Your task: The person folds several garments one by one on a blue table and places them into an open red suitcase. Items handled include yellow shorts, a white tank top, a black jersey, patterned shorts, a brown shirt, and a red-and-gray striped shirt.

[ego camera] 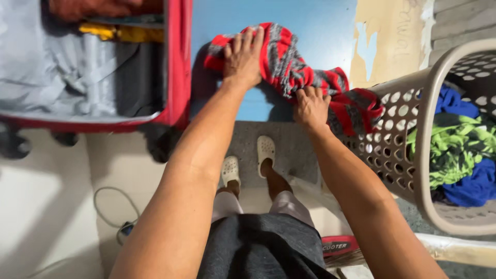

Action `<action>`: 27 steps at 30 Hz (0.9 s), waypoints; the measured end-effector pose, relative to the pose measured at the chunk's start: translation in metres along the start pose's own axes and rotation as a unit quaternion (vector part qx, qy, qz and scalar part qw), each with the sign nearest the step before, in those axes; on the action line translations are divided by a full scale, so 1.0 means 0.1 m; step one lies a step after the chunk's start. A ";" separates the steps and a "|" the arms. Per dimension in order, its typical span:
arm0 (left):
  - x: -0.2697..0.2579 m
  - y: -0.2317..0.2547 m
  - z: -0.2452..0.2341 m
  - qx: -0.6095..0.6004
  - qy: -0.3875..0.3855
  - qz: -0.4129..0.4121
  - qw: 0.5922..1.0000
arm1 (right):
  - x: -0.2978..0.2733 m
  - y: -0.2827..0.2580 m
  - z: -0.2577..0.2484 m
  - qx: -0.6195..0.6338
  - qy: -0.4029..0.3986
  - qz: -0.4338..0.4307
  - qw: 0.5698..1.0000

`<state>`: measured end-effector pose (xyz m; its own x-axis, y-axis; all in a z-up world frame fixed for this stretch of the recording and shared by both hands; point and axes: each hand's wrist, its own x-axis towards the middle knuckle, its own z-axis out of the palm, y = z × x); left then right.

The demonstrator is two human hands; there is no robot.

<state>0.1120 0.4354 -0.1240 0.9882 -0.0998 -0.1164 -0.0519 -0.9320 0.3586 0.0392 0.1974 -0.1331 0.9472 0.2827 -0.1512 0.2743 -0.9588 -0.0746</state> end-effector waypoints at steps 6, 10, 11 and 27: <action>-0.10 -0.08 -0.26 -0.076 -0.069 -0.099 0.990 | 0.50 0.48 -0.76 0.325 -0.121 -0.002 0.938; -0.47 -0.11 -0.80 -0.210 0.085 -0.220 0.949 | 0.80 1.10 -1.49 0.289 -0.065 -0.039 0.954; -0.45 -0.16 -0.90 -0.188 0.112 -0.222 0.950 | 0.98 1.22 -1.55 0.335 -0.055 0.028 0.940; -0.43 -0.85 0.45 0.133 -0.112 -0.105 0.979 | 0.44 0.44 0.36 0.060 -0.020 -0.097 0.993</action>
<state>0.0670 0.5031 -0.1915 0.9259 0.0575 -0.3733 0.0842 -0.9949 0.0554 0.0864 0.1687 -0.1789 0.8705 0.4648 -0.1617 0.4265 -0.8765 -0.2235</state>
